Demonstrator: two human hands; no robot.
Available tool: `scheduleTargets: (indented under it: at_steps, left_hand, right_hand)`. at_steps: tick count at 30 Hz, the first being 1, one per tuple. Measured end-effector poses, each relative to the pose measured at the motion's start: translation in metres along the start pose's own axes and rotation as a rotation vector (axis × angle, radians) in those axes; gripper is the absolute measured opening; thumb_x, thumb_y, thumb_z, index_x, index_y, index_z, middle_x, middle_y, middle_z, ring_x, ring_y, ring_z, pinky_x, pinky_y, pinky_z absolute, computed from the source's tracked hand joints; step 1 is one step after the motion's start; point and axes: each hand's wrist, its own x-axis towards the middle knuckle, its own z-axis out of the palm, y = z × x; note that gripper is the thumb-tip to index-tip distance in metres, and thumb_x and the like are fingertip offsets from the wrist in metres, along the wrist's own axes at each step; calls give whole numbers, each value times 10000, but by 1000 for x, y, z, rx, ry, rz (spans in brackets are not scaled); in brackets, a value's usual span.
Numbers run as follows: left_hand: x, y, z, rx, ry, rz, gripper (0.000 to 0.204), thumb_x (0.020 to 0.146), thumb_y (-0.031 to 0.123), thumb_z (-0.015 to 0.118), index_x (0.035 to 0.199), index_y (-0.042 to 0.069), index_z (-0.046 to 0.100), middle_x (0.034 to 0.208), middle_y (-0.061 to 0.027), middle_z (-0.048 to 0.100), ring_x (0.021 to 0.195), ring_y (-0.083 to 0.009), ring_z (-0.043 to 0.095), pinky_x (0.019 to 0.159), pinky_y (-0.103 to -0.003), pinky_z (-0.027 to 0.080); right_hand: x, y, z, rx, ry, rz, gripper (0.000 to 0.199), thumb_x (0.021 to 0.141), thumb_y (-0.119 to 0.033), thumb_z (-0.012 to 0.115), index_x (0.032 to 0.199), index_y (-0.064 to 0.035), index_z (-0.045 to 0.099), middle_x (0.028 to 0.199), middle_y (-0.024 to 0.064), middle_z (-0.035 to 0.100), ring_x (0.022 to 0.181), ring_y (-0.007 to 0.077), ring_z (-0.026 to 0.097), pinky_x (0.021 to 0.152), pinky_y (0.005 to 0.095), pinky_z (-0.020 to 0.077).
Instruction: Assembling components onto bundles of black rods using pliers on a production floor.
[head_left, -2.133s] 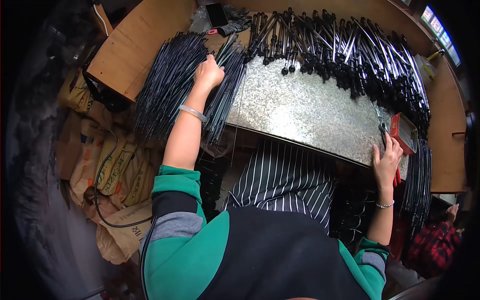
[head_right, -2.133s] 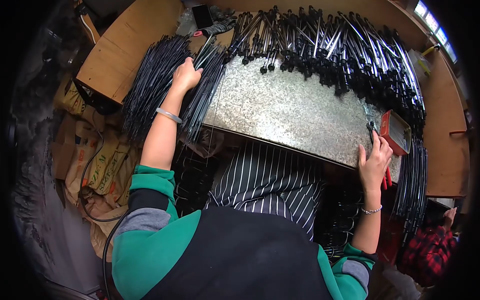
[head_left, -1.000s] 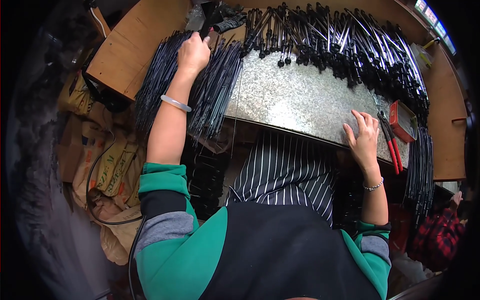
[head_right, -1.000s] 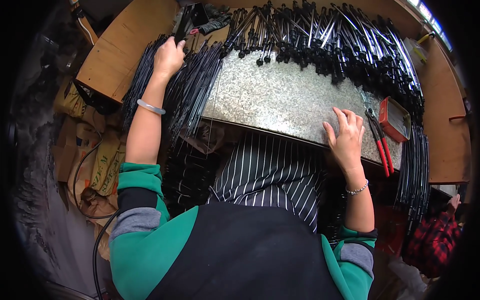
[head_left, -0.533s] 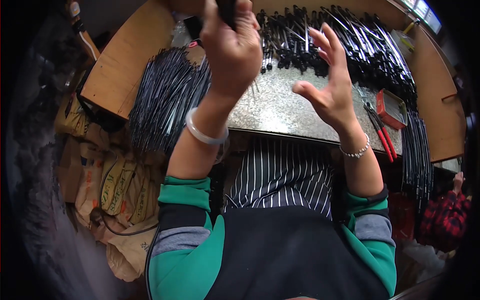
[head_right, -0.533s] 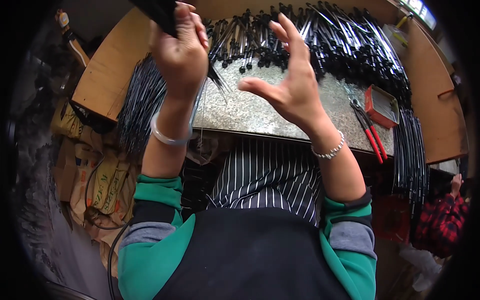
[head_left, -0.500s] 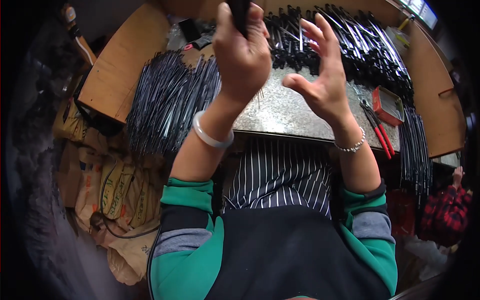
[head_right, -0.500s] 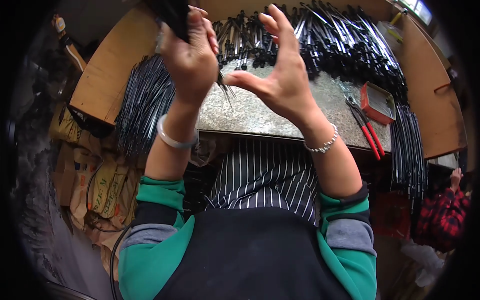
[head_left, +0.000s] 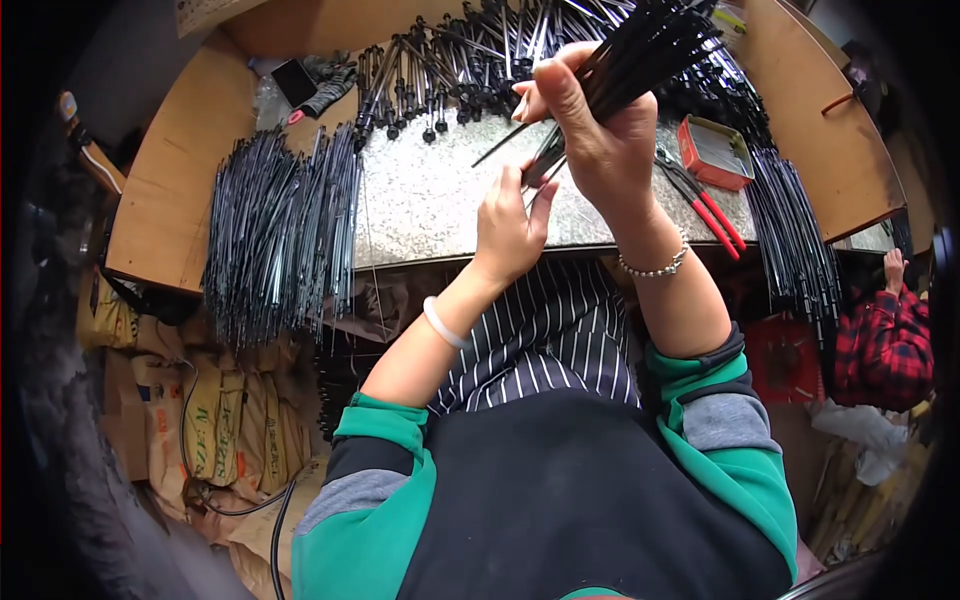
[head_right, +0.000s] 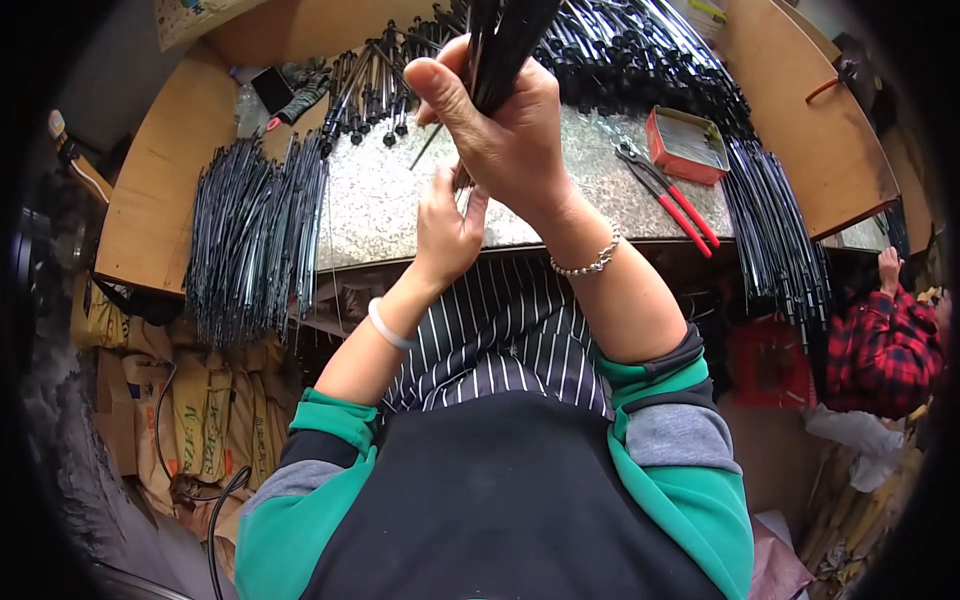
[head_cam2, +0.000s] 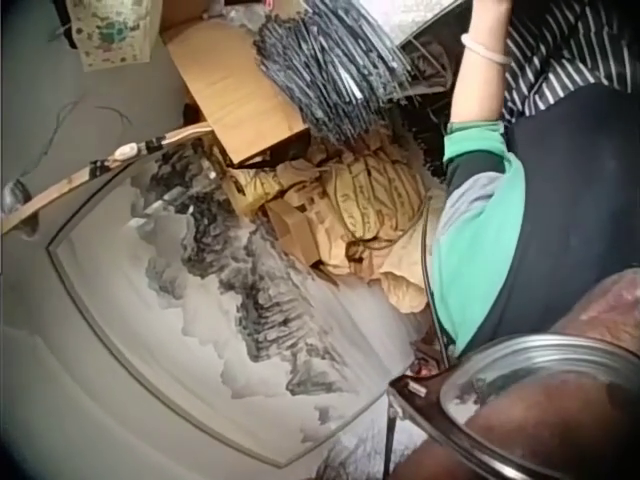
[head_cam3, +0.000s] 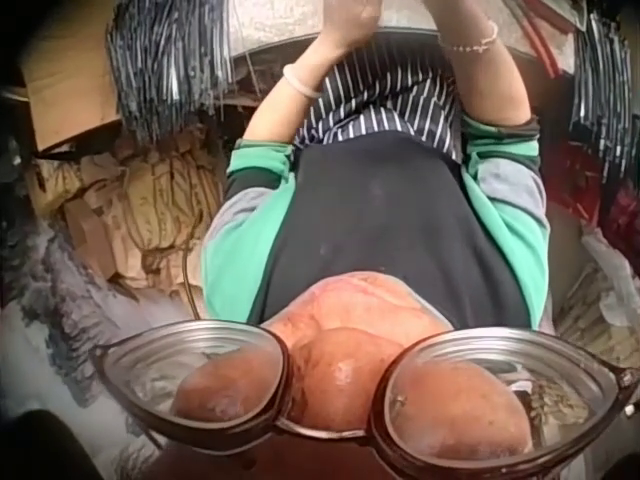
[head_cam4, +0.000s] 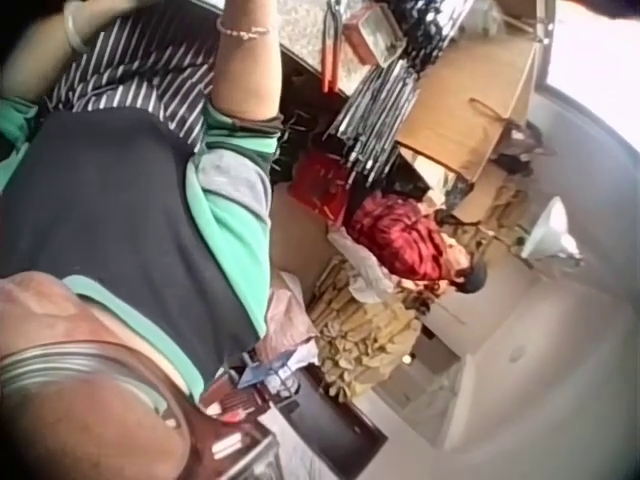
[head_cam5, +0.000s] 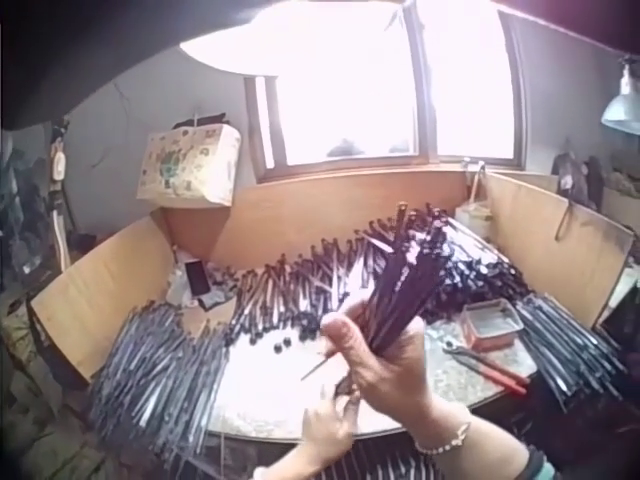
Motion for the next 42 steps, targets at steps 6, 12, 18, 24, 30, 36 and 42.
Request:
scheduleTargets:
  at_steps: [6,12,18,24,30,36,42]
  left_hand:
    - [-57,-10,7,-14,-166,-372,200,866,117,524,1010,-18,491,885,-231,582,790,-408,574,663,-421,459]
    - [-108,17,-6,-886,-528,-883,267,955,262,421,934,18,526,620,19,434,561,-76,463,512,-217,409]
    - [-140,18,-25,-1163,-566,-1423,339,959,347,375,820,60,491,621,-11,464,561,-119,494,477,-216,433]
    - [-118,57,-48,-1069,-554,-1084,366,973,261,320,705,45,441,486,-44,414,414,-141,428,412,-251,395]
    - [-107,66,-47,-1072,-611,-959,393,979,296,303,713,41,440,480,-38,410,406,-130,431,413,-236,386]
    - [-128,76,-8,-921,-666,-702,304,969,215,349,762,27,467,552,-30,502,478,-96,493,463,-213,401]
    - [-99,93,-8,-596,-995,-32,253,828,263,628,811,20,560,664,-107,561,588,-216,573,546,-317,455]
  right_hand:
    - [-31,34,-20,166,83,302,257,855,-260,606,746,-50,509,518,-4,483,421,84,473,439,227,423]
    - [-44,39,-24,44,207,684,389,807,-410,637,840,-52,488,621,6,473,464,78,451,437,235,429]
    - [-109,76,-68,-809,-10,771,867,724,-434,706,1342,13,294,1251,223,440,1151,285,446,939,381,385]
    - [-140,40,-100,-811,-69,535,480,817,-232,654,1214,-32,473,1063,108,552,952,161,516,814,298,445]
    - [-142,-18,-94,-431,-93,788,104,865,-108,577,863,-7,599,630,-27,537,541,21,482,497,166,391]
    - [-158,-51,-60,160,-168,971,355,870,-78,560,1183,45,447,912,84,604,756,97,581,720,234,489]
    - [-155,-82,-53,280,142,916,260,961,-117,368,1175,19,426,575,-24,348,402,25,254,357,175,230]
